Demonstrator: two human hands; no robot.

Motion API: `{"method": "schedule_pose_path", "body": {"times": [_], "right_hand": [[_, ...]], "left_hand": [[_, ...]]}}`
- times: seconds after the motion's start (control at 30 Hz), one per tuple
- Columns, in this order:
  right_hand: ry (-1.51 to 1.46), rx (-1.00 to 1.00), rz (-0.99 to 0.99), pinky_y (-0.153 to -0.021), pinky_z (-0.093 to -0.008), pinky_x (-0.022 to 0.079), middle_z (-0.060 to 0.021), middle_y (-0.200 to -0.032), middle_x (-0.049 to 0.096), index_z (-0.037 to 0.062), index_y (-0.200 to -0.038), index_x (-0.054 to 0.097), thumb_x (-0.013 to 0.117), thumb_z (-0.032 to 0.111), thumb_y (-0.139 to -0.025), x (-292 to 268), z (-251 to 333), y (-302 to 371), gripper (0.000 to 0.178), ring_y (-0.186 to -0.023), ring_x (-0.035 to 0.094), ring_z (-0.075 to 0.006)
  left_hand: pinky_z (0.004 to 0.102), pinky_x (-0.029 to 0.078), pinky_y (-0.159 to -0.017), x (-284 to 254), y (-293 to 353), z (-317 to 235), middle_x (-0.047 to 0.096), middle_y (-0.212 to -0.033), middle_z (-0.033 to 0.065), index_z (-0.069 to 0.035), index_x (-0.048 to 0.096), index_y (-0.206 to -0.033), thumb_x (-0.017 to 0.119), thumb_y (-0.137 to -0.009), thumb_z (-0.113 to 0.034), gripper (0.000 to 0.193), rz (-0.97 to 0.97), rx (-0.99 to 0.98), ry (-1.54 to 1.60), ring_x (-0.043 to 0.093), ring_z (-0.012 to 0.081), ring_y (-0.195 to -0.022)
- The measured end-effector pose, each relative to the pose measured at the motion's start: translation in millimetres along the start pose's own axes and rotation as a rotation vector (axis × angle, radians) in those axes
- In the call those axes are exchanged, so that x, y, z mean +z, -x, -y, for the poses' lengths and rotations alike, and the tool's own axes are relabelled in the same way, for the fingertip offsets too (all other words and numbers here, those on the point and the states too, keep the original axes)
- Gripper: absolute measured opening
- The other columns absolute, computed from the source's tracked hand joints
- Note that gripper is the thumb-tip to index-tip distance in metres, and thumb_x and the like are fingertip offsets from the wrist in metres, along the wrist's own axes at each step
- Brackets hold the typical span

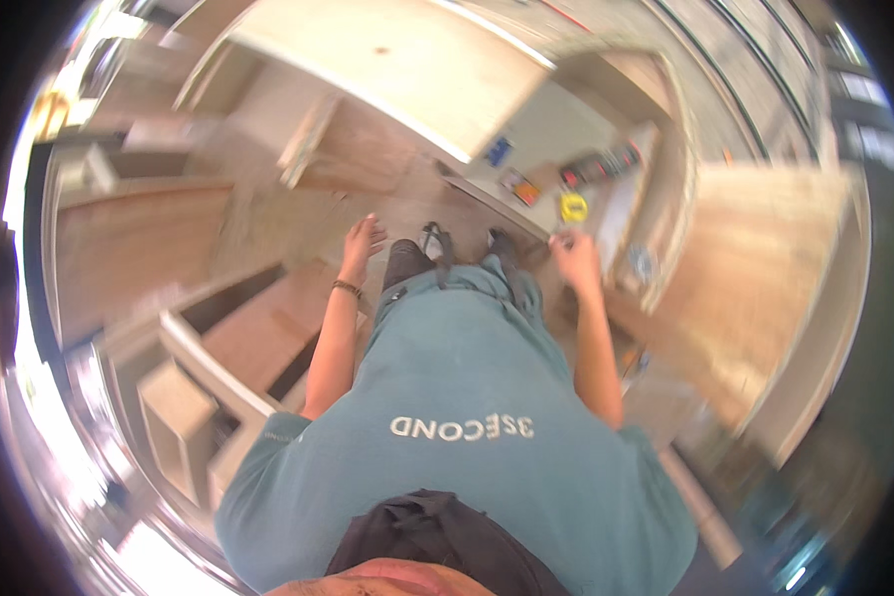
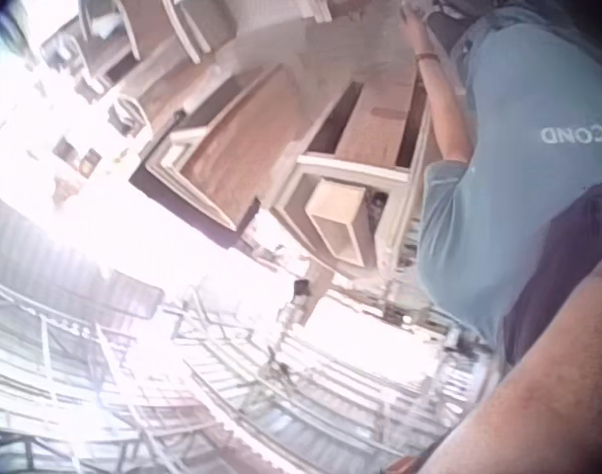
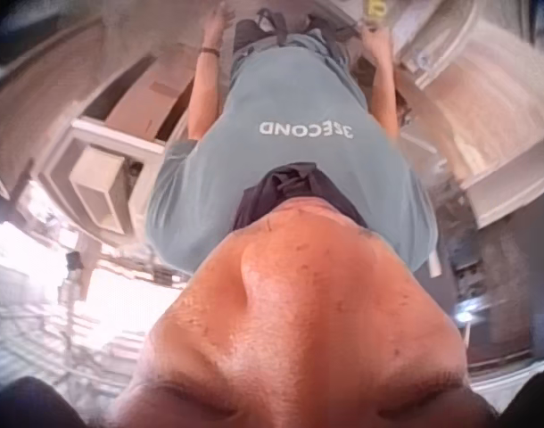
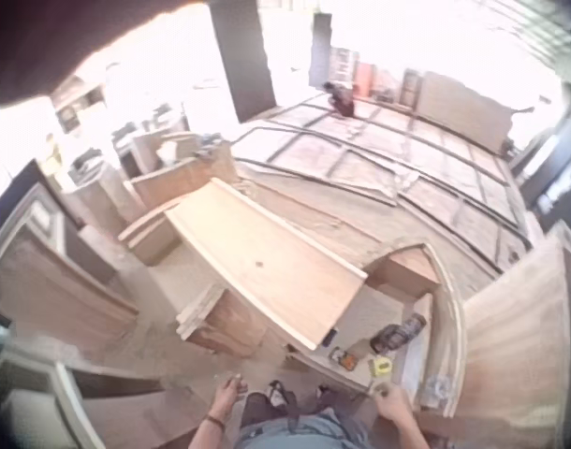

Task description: The person uses a cordless drill to secure a wooden frame, then walks to retrieve a wooden box. They return to the frame, place the box inside, and unpack a small bag of hardware. The person then uses the drill to attach metal brackets to the wooden box.

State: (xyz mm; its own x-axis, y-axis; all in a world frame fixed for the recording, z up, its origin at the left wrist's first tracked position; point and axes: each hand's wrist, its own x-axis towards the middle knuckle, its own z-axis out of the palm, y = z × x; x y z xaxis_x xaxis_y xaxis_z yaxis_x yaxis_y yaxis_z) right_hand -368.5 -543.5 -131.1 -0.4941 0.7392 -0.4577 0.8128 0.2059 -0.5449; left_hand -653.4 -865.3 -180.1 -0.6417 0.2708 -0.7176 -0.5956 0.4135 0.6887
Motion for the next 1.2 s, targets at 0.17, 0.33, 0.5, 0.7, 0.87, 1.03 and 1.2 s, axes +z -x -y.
{"method": "schedule_pose_path", "body": {"times": [0.17,0.33,0.5,0.7,0.87,1.03,1.2], "right_hand": [[-0.100,-0.301,0.458,-0.069,-0.0345,0.053,-0.0116,-0.078,0.072,0.0014,-0.101,0.073,0.070,0.028,-0.092,51,61,2,0.028,-0.072,0.069,-0.0211],[-0.082,-0.369,0.869,-0.057,-0.0251,0.047,-0.0028,-0.079,0.067,0.0014,-0.105,0.070,0.069,0.024,-0.096,69,84,-5,0.025,-0.069,0.061,-0.0091],[-0.106,-0.377,0.998,-0.057,-0.0238,0.048,-0.0023,-0.082,0.068,0.0041,-0.106,0.069,0.069,0.029,-0.096,90,142,-9,0.026,-0.069,0.063,-0.0087],[-0.183,-0.448,1.020,-0.062,-0.0246,0.049,-0.0044,-0.080,0.068,-0.0023,-0.104,0.068,0.070,0.026,-0.096,148,256,15,0.030,-0.071,0.063,-0.0096],[-0.232,-0.525,1.012,-0.061,-0.0223,0.047,-0.0023,-0.081,0.067,0.0018,-0.104,0.069,0.068,0.025,-0.098,226,351,24,0.025,-0.070,0.061,-0.0077],[-0.240,-0.517,0.961,-0.064,-0.0252,0.051,-0.0043,-0.078,0.067,-0.0018,-0.102,0.068,0.068,0.024,-0.097,273,451,61,0.027,-0.070,0.062,-0.0096],[-0.202,-0.500,0.937,-0.066,-0.0272,0.052,-0.0052,-0.077,0.067,-0.0029,-0.099,0.069,0.069,0.023,-0.096,314,528,85,0.027,-0.070,0.063,-0.0108]], "left_hand": [[0.0309,0.051,-0.076,38,44,33,0.068,-0.094,0.0062,0.001,0.066,-0.114,0.058,-0.102,-0.041,0.045,-0.210,0.048,0.155,0.064,0.0152,-0.087],[0.0366,0.051,-0.090,52,91,127,0.072,-0.108,0.0164,0.003,0.069,-0.110,0.062,-0.097,-0.044,0.049,-0.211,0.006,-0.049,0.067,0.0245,-0.103],[0.0407,0.049,-0.100,26,113,140,0.070,-0.119,0.0216,-0.001,0.070,-0.116,0.062,-0.094,-0.050,0.055,-0.428,-0.031,0.089,0.065,0.0345,-0.116],[0.0436,0.049,-0.100,-34,74,173,0.069,-0.120,0.0228,-0.006,0.071,-0.118,0.061,-0.092,-0.054,0.055,-0.445,-0.053,-0.097,0.064,0.0382,-0.118],[0.0401,0.050,-0.097,-146,25,189,0.071,-0.116,0.0214,0.001,0.070,-0.117,0.059,-0.096,-0.050,0.056,-0.375,0.085,-0.036,0.067,0.0311,-0.112],[0.0365,0.049,-0.092,-275,-2,178,0.070,-0.115,0.0153,0.002,0.067,-0.123,0.058,-0.099,-0.047,0.055,-0.381,-0.175,0.181,0.065,0.0246,-0.105],[0.0355,0.051,-0.074,-355,-20,143,0.068,-0.109,0.0067,-0.006,0.064,-0.124,0.057,-0.101,-0.047,0.048,-0.344,-0.267,0.355,0.062,0.0161,-0.096]]}}
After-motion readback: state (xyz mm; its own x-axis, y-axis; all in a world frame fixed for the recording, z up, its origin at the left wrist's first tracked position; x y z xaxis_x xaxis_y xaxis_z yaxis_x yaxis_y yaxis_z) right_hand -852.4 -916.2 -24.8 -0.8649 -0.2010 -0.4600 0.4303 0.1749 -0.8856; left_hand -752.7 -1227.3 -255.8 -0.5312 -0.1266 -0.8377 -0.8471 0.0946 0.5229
